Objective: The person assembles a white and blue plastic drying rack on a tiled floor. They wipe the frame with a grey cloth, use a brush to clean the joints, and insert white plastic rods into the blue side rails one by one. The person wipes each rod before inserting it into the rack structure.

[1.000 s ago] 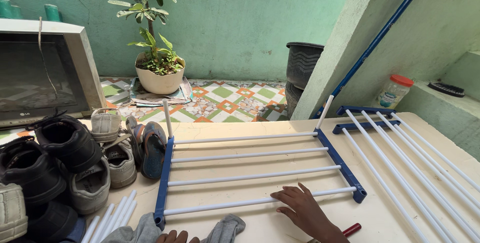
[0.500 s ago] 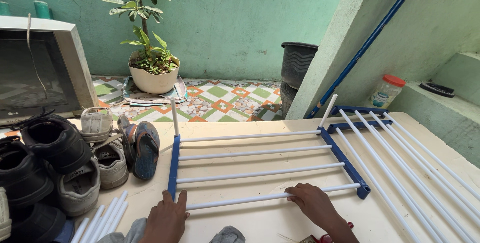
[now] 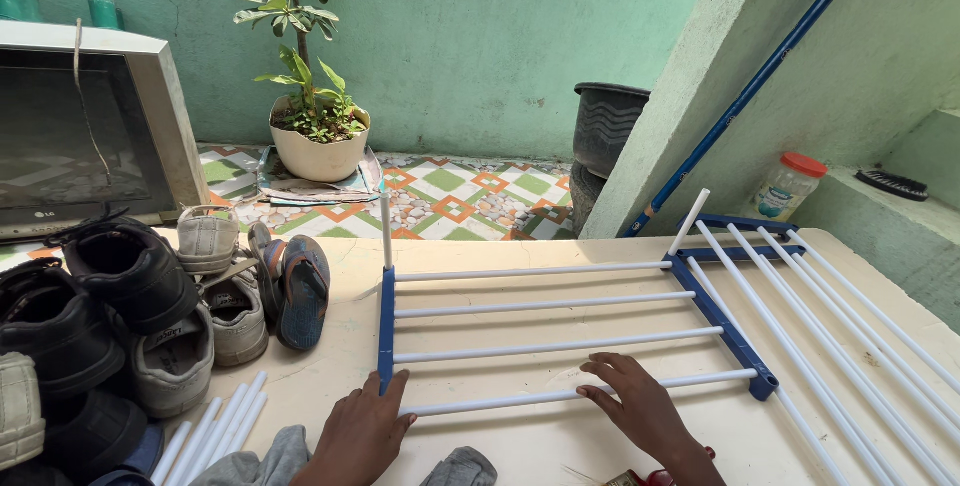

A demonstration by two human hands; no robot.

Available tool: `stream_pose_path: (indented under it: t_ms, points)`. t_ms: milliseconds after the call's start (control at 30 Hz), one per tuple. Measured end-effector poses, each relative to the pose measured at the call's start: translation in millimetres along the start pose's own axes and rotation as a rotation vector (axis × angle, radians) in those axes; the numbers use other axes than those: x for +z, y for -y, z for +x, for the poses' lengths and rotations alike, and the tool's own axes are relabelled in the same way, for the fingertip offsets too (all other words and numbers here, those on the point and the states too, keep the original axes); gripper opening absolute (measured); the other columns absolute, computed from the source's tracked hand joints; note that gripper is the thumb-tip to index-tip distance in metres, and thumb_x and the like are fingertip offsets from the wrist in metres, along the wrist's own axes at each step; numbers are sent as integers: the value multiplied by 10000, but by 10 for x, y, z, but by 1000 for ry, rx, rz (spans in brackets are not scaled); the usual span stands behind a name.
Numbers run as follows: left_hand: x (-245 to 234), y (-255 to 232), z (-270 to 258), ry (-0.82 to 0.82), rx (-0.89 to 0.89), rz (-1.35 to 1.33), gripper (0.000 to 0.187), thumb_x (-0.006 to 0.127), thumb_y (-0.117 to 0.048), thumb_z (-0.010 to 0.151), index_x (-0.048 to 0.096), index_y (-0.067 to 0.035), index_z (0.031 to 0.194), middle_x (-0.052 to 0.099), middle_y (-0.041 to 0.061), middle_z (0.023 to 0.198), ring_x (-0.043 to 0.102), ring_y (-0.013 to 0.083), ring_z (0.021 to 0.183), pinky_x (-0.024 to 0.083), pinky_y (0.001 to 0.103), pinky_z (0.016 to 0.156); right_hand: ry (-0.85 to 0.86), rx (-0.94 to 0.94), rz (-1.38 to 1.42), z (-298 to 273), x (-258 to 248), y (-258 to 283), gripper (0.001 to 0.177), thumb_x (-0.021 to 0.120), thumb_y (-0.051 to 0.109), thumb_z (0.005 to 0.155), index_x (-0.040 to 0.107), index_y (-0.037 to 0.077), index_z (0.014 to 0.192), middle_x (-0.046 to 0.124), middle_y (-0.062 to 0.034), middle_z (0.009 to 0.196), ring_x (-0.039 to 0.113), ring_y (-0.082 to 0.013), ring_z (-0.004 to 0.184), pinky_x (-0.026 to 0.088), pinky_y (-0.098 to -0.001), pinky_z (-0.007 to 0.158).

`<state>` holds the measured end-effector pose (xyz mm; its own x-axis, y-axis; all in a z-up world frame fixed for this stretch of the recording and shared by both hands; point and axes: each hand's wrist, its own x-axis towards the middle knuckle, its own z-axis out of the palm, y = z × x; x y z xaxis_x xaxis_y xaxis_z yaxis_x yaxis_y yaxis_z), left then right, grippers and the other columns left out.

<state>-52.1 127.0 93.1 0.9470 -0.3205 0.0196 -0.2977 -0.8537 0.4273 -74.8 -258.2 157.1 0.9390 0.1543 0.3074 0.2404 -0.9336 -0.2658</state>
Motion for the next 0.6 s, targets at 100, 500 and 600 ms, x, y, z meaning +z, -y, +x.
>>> stream_pose_path:
  t_ms: [100, 500, 600]
  points:
    - [-30, 284, -112, -181, 2, 136, 518, 596, -297, 970, 483, -109, 1440, 590, 194, 1339, 661, 342, 1109, 519, 486, 970, 0, -111, 19, 3, 256, 161, 313, 657, 340, 917, 756, 162, 1155, 701, -60, 1281, 664, -263, 1114, 552, -397, 909]
    - [-353, 1497, -360, -189, -385, 288, 248, 677, -336, 923, 704, -101, 1002, 703, 102, 1062, 733, 279, 1016, 627, 424, 855, 88, -92, -28, -23, 414, 149, 287, 593, 278, 977, 749, 148, 1179, 774, -33, 995, 715, -242, 979, 443, -448, 1130]
    - [-226, 1581, -240, -141, -455, 289, 231, 669, -303, 944, 686, -93, 1040, 693, 110, 1084, 747, 274, 1002, 646, 409, 824, 63, -123, -18, -19, 431, 135, 279, 599, 267, 974, 751, 144, 1173, 774, -37, 987, 716, -245, 976, 442, -467, 1119]
